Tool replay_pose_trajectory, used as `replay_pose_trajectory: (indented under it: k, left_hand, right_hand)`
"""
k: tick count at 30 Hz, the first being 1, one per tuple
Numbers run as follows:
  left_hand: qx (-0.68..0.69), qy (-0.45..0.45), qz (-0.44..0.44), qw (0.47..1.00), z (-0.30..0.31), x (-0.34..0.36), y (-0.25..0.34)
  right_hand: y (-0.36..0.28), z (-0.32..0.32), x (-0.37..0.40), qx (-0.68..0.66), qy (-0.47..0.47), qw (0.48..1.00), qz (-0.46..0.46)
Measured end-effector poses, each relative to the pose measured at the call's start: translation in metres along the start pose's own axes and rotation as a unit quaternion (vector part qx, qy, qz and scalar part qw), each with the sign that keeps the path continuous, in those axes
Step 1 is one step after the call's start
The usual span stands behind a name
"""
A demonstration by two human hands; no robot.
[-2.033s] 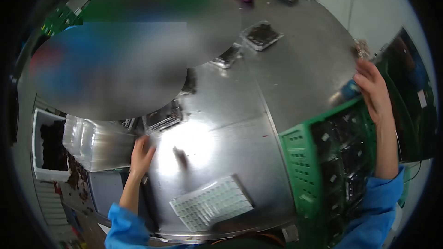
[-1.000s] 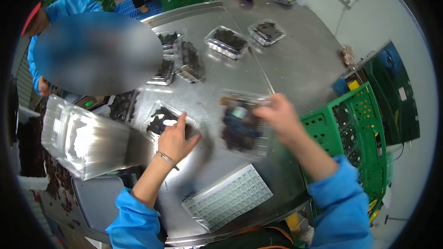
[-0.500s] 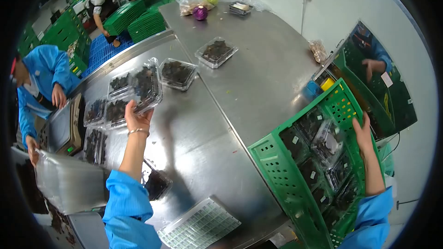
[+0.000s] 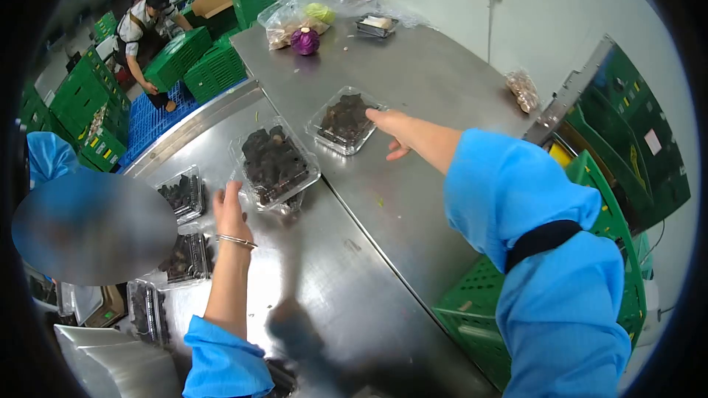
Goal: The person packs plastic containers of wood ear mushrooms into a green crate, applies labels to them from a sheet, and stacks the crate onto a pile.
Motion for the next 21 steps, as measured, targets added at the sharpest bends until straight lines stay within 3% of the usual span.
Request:
replay_pose_trajectory:
  k: [2,3,4,5,6,8,9,12,15,17,18,21]
  left_hand:
    - [-0.283,0.079,-0.05,0.955,0.009,-0.018,0.011]
    - [-0.198,-0.017,-0.042,0.979,-0.002,-0.023,0.002]
    - [-0.196,-0.01,-0.036,0.98,0.0,-0.024,-0.002]
    - [-0.122,-0.063,0.011,0.99,-0.004,-0.015,-0.002]
    - [-0.047,-0.117,0.058,0.99,-0.006,-0.008,-0.006]
    - [-0.022,-0.093,0.057,0.994,0.012,0.0,-0.015]
    - [0.007,-0.104,0.043,0.994,0.024,0.005,-0.018]
    - [0.035,-0.117,0.038,0.992,0.061,0.016,-0.033]
    - [0.175,-0.094,0.07,0.977,0.073,0.029,-0.031]
    - [0.213,-0.077,0.085,0.97,0.073,0.027,-0.026]
    - [0.234,-0.078,0.112,0.963,0.072,0.029,-0.022]
    - [0.272,-0.196,0.119,0.935,0.091,0.012,-0.042]
  right_hand:
    - [0.009,-0.02,-0.036,-0.046,0.012,0.999,-0.02]
    - [0.012,-0.033,-0.053,-0.066,-0.009,0.998,0.015]
    - [0.014,-0.044,-0.068,-0.085,-0.03,0.995,0.051]
    - [0.01,-0.047,-0.062,-0.133,0.039,0.988,0.067]
    - [0.008,-0.049,-0.071,-0.126,0.037,0.989,0.063]
    - [-0.022,-0.047,-0.084,-0.324,-0.077,0.923,0.192]
    - [-0.035,-0.044,-0.071,-0.345,-0.121,0.911,0.192]
    - [-0.058,-0.054,-0.026,-0.347,-0.218,0.899,0.15]
    - [-0.039,-0.114,0.004,-0.209,-0.369,0.903,0.06]
    - [-0.009,-0.156,-0.015,-0.218,-0.392,0.892,0.053]
    - [-0.008,-0.162,0.015,-0.203,-0.443,0.873,-0.034]
    - [-0.002,-0.158,0.046,-0.213,-0.434,0.875,-0.032]
Point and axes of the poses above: each hand's wrist, its own x-axis away from the middle knuckle, its own z-axis out of the back of the hand, y = z × x, the point moved 5 cm from there along -x, towards the middle knuckle, and after that the axes turned 9 degrees about -x, right-handed, at the moved point
